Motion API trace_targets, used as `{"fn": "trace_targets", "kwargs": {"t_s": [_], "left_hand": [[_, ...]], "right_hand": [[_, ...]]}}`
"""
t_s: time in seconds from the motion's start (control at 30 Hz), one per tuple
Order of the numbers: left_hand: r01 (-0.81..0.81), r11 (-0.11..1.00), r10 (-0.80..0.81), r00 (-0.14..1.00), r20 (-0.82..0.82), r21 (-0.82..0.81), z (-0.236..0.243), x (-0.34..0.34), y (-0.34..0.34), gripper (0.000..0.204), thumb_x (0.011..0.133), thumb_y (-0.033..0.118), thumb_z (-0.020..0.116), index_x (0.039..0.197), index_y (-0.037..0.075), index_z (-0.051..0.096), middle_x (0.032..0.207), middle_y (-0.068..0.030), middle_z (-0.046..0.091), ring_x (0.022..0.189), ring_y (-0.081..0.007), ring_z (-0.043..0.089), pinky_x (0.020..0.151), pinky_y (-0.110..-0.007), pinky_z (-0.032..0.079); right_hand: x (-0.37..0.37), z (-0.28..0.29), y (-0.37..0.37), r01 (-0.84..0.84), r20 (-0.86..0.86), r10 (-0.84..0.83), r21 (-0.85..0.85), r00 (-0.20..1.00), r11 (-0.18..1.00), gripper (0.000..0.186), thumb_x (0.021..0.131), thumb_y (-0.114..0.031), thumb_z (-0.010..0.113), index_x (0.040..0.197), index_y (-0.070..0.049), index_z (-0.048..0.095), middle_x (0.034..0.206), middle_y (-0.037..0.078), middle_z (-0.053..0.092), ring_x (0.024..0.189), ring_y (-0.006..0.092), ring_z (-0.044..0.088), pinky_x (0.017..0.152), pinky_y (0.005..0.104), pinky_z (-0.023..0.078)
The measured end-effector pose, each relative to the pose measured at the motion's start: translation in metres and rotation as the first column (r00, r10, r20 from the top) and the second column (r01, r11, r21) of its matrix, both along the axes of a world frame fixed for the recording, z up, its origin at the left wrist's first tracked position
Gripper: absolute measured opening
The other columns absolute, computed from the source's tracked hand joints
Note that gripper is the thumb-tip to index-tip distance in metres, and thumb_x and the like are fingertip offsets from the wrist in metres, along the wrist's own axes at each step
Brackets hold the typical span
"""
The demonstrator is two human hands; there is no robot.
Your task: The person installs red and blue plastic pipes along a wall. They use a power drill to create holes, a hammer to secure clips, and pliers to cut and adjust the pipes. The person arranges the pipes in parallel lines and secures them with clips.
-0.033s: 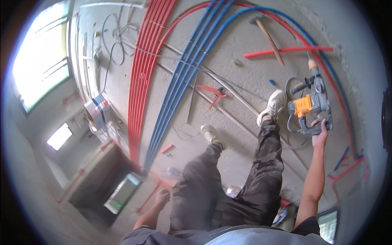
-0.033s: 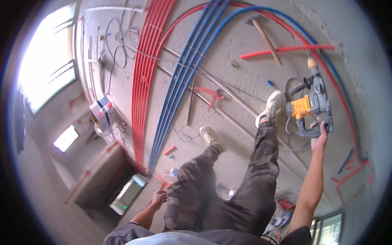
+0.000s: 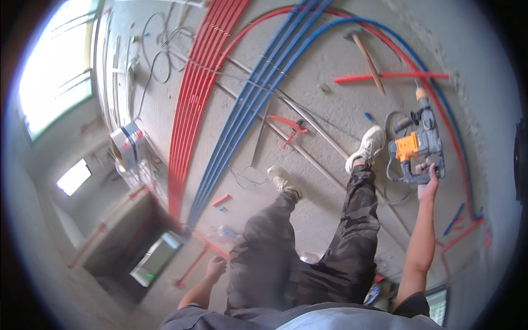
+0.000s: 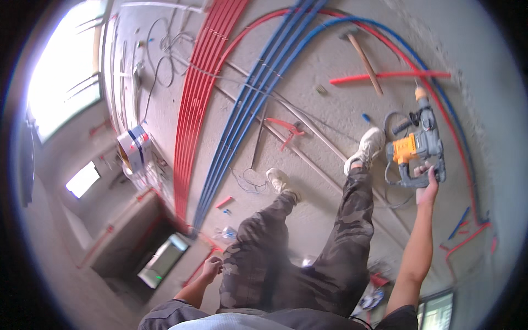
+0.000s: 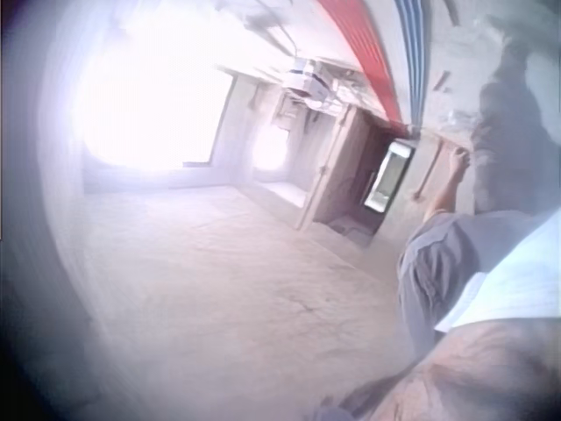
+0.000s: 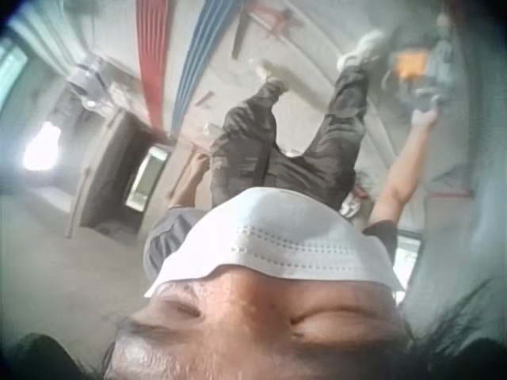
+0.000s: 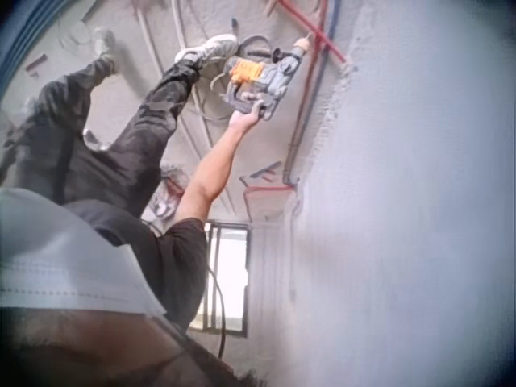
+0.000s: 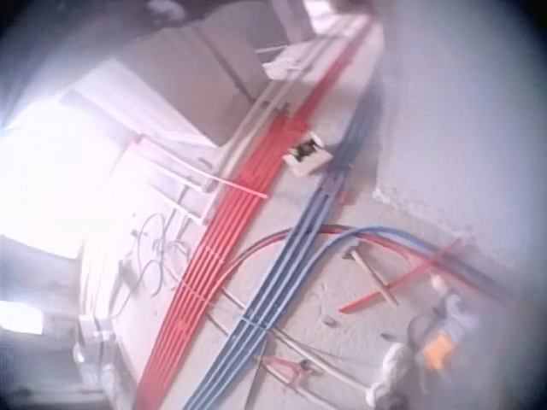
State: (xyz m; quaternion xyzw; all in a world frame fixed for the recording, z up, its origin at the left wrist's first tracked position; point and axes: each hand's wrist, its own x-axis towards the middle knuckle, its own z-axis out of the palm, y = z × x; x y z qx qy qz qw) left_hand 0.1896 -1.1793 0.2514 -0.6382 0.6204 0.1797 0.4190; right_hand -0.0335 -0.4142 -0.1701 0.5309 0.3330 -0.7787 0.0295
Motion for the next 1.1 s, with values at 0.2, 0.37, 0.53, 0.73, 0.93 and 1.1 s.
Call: {"fn": "trace_targets", "kwargs": {"t_s": [0.2, 0.37, 0.53, 0.73, 0.93, 1.1], "left_hand": [[-0.18, 0.972, 0.195, 0.976, -0.094, 0.152, -0.018, 0.136, -0.078, 0.016, 0.088, 0.009, 0.065, 0.098, -0.002, 0.072, 0.075, -0.0105, 0.067, 0.059, -0.0194, 0.064, 0.053, -0.033, 0.052], [-0.308, 0.931, 0.334, 0.935, -0.121, 0.197, -0.051, 0.187, -0.125, 0.019, 0.085, 0.01, 0.071, 0.1, -0.001, 0.073, 0.077, -0.0115, 0.068, 0.066, -0.0191, 0.065, 0.058, -0.033, 0.053], [-0.413, 0.864, 0.493, 0.809, -0.32, 0.288, -0.098, 0.122, -0.197, 0.023, 0.086, 0.011, 0.07, 0.104, -0.002, 0.073, 0.084, -0.0126, 0.07, 0.074, -0.0187, 0.068, 0.064, -0.034, 0.055], [-0.37, 0.872, 0.487, 0.73, -0.48, 0.321, -0.1, 0.003, -0.279, 0.016, 0.092, 0.01, 0.066, 0.105, 0.0, 0.066, 0.077, -0.0067, 0.064, 0.063, -0.0164, 0.062, 0.055, -0.03, 0.05], [-0.634, 0.694, 0.719, 0.631, -0.291, 0.34, -0.082, 0.006, -0.368, 0.007, 0.093, 0.01, 0.065, 0.092, 0.006, 0.059, 0.071, -0.0043, 0.057, 0.062, -0.0196, 0.06, 0.057, -0.032, 0.05], [-0.507, 0.813, 0.543, 0.838, -0.058, 0.287, 0.002, -0.083, -0.384, 0.012, 0.095, 0.01, 0.062, 0.104, 0.006, 0.067, 0.082, -0.0049, 0.064, 0.067, -0.0139, 0.06, 0.06, -0.032, 0.052]], "right_hand": [[-0.095, 0.165, -0.117, -0.521, 0.218, 0.484, 0.514, 0.848, 0.681, 0.03, 0.088, -0.011, 0.08, 0.111, -0.003, 0.063, 0.094, 0.003, 0.067, 0.068, 0.0113, 0.058, 0.061, 0.0289, 0.049], [-0.088, 0.3, -0.194, -0.727, 0.392, 0.613, 0.41, 0.685, 0.55, 0.027, 0.085, -0.01, 0.078, 0.105, -0.007, 0.06, 0.087, 0.005, 0.066, 0.057, 0.0124, 0.059, 0.047, 0.031, 0.047], [-0.131, 0.381, -0.321, -0.851, 0.346, 0.793, 0.03, 0.501, 0.525, 0.022, 0.091, -0.022, 0.077, 0.103, -0.009, 0.064, 0.075, 0.003, 0.064, 0.053, 0.0146, 0.059, 0.05, 0.0314, 0.049], [-0.185, 0.326, -0.483, -0.941, 0.363, 0.886, -0.062, 0.288, 0.331, 0.023, 0.09, -0.022, 0.078, 0.104, -0.007, 0.068, 0.079, 0.003, 0.067, 0.055, 0.0121, 0.06, 0.048, 0.0286, 0.048], [-0.283, 0.263, -0.636, -0.911, 0.368, 0.845, 0.014, 0.388, 0.412, 0.029, 0.086, -0.014, 0.078, 0.11, -0.005, 0.065, 0.084, 0.004, 0.068, 0.06, 0.0117, 0.06, 0.052, 0.0293, 0.05], [-0.351, 0.264, -0.73, -0.909, 0.341, 0.843, 0.128, 0.415, 0.396, 0.02, 0.084, -0.009, 0.077, 0.1, -0.006, 0.065, 0.077, 0.0, 0.064, 0.059, 0.0086, 0.057, 0.055, 0.0276, 0.048]]}}
